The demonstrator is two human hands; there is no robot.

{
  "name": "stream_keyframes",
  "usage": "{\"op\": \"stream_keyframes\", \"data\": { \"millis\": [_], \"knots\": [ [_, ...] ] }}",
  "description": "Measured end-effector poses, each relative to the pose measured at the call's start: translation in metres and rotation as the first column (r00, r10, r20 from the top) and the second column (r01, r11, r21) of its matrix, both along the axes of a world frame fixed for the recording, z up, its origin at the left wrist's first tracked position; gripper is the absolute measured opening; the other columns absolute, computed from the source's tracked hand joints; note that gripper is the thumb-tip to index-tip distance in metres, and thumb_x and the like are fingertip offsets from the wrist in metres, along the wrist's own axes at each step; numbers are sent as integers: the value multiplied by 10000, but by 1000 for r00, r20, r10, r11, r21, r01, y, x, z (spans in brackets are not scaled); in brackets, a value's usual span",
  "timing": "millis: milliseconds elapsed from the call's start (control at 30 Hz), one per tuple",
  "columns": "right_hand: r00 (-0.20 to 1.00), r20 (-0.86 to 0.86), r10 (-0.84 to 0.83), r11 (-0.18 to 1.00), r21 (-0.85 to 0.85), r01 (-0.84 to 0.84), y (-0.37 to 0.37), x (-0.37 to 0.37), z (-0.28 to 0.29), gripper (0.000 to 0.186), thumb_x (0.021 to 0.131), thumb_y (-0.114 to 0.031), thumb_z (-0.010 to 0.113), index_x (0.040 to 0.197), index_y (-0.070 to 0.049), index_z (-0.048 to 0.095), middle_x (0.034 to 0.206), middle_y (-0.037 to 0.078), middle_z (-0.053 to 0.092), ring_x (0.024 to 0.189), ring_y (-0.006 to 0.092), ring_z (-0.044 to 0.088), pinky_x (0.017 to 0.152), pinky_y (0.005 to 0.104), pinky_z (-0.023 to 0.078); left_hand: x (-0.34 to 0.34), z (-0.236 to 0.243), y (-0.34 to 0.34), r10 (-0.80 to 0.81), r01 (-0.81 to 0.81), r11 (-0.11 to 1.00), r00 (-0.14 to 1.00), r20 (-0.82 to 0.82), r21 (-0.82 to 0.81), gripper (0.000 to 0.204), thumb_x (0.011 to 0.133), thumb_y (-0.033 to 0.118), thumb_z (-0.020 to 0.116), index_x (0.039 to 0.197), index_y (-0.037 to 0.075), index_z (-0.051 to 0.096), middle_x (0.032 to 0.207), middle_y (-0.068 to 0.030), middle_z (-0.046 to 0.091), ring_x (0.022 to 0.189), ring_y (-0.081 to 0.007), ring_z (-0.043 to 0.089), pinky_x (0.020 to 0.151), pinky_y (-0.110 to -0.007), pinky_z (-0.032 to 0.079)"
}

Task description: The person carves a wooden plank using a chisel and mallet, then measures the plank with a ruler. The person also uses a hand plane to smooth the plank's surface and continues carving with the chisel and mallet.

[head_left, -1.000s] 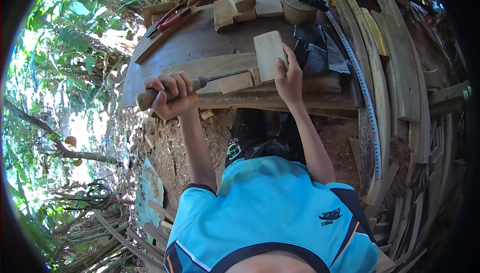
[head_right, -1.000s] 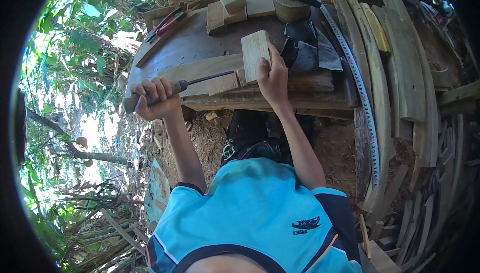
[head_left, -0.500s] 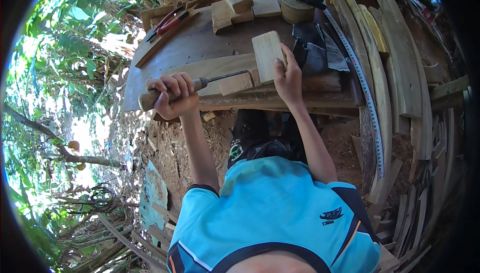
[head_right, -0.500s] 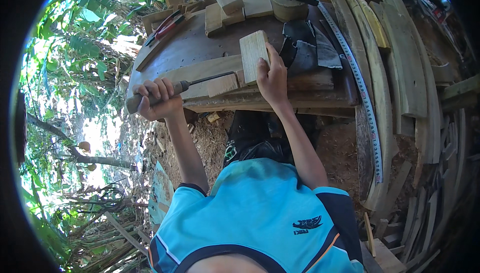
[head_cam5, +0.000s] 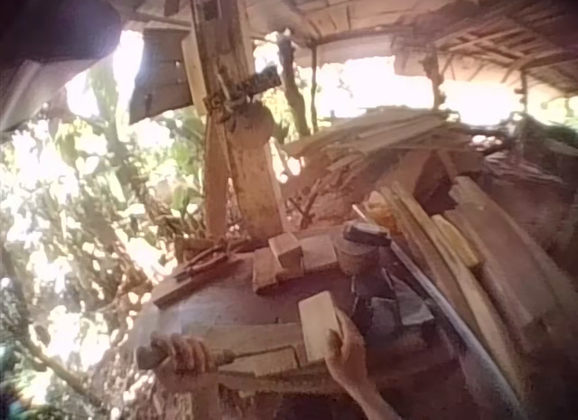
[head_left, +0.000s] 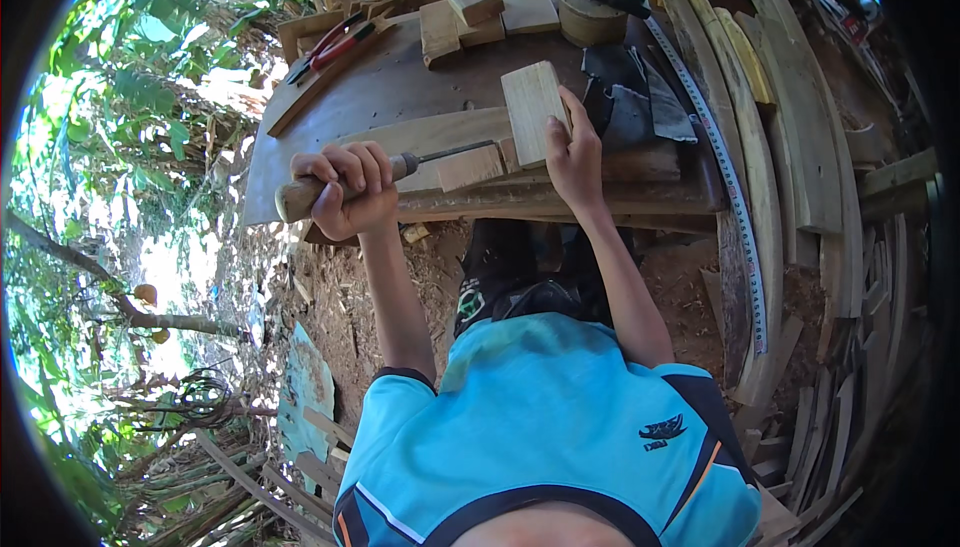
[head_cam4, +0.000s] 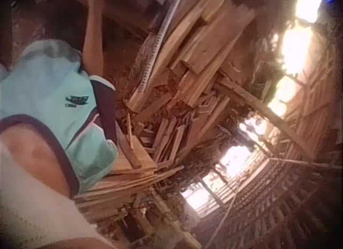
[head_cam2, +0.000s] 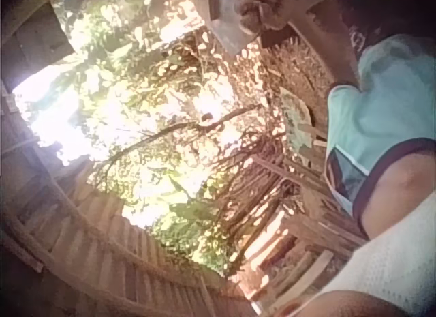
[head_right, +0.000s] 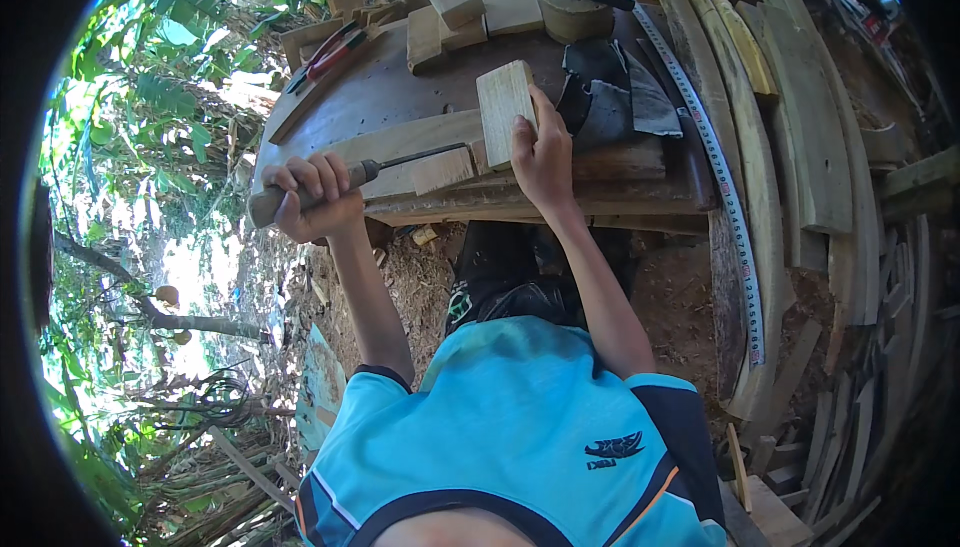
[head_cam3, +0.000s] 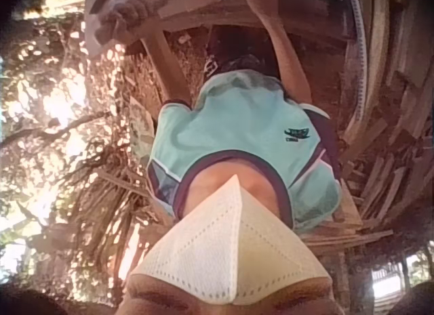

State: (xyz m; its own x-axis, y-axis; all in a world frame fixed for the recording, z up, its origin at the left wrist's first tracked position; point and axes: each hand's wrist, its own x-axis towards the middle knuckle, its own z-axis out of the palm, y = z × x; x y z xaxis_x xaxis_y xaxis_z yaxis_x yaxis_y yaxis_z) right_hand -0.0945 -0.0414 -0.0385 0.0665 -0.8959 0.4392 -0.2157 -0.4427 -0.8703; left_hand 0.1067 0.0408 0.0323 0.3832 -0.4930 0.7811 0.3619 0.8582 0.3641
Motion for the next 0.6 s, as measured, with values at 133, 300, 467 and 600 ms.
{"op": "stream_keyframes", "data": {
  "millis": [133, 300, 467, 600],
  "knots": [
    [1000, -11, -4, 1000, -17, 4, 1, 0, 1, 375, 844, -122, 437, 1175, 54, 431, 1138, 228, 510, 1069, 315, 502, 885, 340, 404, -1, 0, 1, -3, 3, 1000, 1000, -20, 4, 130, 730, 143, 496, 786, 77, 399, 554, -49, 404, 377, -125, 351, 361, -275, 324],
    [1000, -24, -16, 999, -30, 15, 0, 0, 1, 373, 841, -124, 437, 1170, 52, 436, 1137, 228, 512, 1068, 325, 500, 893, 347, 393, 1, -1, 0, -7, 7, 1000, 1000, -11, -2, 133, 726, 143, 497, 785, 77, 398, 554, -48, 404, 375, -126, 350, 361, -276, 325],
    [1000, -7, -12, 1000, -1, 12, 2, 1, 3, 371, 841, -126, 437, 1169, 47, 441, 1133, 227, 515, 1067, 324, 502, 891, 344, 392, 1, -1, 1, -11, 11, 1000, 1000, -17, 2, 136, 726, 148, 500, 781, 78, 397, 553, -48, 401, 373, -128, 352, 362, -277, 327],
    [999, -30, -23, 999, -23, 22, 1, 0, 1, 370, 840, -125, 438, 1169, 44, 441, 1130, 223, 519, 1061, 321, 506, 887, 340, 392, 1, 3, -3, -85, 83, 996, 995, 47, 34, 146, 734, 162, 506, 783, 75, 400, 551, -46, 393, 398, -139, 385, 372, -280, 344]
  ]
}}
